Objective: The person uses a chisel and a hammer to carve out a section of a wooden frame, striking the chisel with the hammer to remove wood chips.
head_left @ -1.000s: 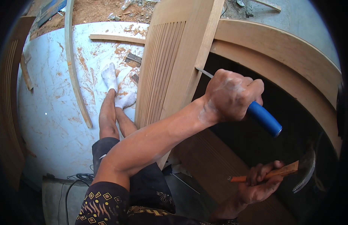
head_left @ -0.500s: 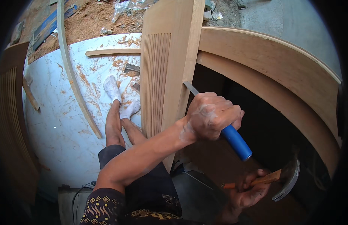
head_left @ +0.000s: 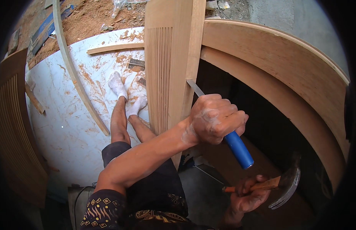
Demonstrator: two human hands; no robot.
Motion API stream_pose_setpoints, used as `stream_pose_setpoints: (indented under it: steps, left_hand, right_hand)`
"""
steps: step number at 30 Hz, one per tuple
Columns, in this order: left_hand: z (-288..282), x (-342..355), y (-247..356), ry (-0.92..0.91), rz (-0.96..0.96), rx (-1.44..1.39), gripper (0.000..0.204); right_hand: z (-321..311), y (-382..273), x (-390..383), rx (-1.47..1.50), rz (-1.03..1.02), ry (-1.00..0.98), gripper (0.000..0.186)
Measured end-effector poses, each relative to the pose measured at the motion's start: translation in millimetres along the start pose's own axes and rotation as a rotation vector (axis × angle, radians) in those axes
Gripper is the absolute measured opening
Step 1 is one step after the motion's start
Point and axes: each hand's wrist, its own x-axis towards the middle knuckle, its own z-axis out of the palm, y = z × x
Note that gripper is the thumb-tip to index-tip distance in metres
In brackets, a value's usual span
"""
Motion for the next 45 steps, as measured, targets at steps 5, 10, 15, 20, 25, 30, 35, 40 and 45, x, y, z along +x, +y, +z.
stream_pose_setpoints:
  steps: [5,10,15,20,25,30,35,40,45]
  left_hand:
    - [0.6,2.3,-2.2,0.008,-0.008,-0.011,0.036]
    - [-0.4,4.6,-3.7,0.01,-0.017,-0.021,0.034]
    - [1.9,7.6,-5.5,0.029,-0.014,-0.036,0.034]
    - [0.6,9.1,-8.6,0.045,0.007,-0.016,0.034]
    - [1.8,9.1,-7.4,0.053,0.003,-0.029,0.034]
    - [-1.1,8.6,-10.6,0.055,0.007,-0.007,0.034]
    - [2.5,11.0,-8.1,0.096,0.01,-0.032,0.034]
    - [1.4,8.7,-9.8,0.084,0.024,-0.019,0.035]
    - [5.1,7.5,-9.1,0.088,0.017,-0.021,0.035]
  right_hand:
    - [12.5,-5.7,-6.8,-0.041,0.091,0.036,0.058]
    - [3.7,-5.1,-19.9,-0.109,0.061,-0.135,0.058]
    - [-6.5,1.8,-24.5,-0.266,0.023,-0.094,0.059]
    - [-19.4,3.0,-18.8,-0.49,-0.084,-0.177,0.055]
    - [-8.5,-6.2,-10.4,-0.414,-0.046,-0.281,0.059]
    - [-8.2,-2.1,-13.6,-0.421,0.022,-0.163,0.044]
    - [-1.8,5.2,-10.5,-0.308,-0.027,-0.169,0.063]
    - [2.3,2.1,-17.1,-0.145,0.223,-0.008,0.062]
    - [7.5,13.5,-7.0,-0.276,-0.1,-0.122,0.05]
